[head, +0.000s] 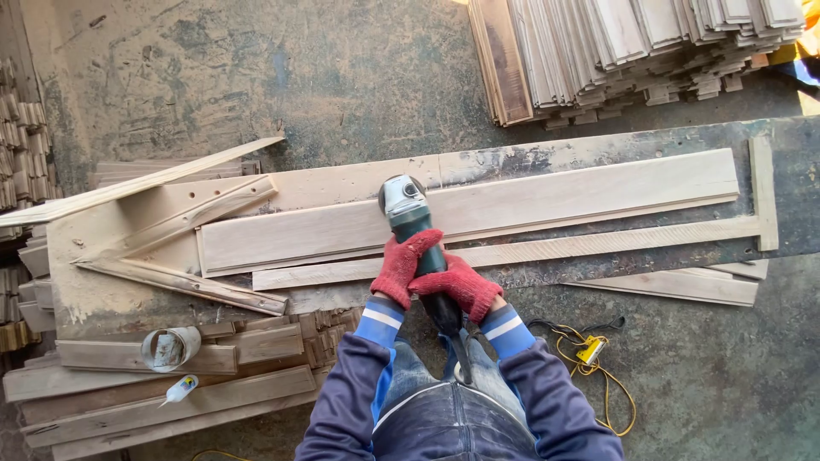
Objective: Using an angle grinder with a sanding attachment to smooth wood planks.
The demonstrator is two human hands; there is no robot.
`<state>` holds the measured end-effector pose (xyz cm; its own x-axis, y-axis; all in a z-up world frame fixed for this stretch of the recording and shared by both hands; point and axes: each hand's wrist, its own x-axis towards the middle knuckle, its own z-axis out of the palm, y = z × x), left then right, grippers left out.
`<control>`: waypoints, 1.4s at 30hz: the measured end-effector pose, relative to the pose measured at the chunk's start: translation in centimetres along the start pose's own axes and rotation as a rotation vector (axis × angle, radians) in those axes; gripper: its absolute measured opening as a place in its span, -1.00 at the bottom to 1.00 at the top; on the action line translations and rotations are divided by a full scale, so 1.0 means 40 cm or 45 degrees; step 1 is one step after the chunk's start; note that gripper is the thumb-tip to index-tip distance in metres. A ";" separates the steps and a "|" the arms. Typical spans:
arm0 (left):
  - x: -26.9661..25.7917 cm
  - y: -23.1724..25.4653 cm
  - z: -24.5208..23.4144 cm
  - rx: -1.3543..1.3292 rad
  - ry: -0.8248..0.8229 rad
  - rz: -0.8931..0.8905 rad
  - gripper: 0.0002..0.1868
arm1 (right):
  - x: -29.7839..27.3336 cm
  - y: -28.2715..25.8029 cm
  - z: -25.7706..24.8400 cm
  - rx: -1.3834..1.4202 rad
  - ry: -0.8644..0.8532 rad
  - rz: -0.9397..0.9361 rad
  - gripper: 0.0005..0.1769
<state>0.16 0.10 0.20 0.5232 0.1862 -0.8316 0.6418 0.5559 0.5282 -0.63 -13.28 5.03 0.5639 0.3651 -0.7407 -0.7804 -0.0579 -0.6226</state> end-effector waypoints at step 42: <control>-0.047 -0.137 0.322 0.877 -0.342 0.488 -0.67 | -0.252 0.116 -0.320 0.774 0.439 -0.399 -0.54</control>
<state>2.88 -13.73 1.05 0.8351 0.0135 -0.5499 0.5459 -0.1431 0.8255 -6.48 -29.12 6.38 0.7578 -0.0359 -0.6515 -0.5255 0.5585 -0.6418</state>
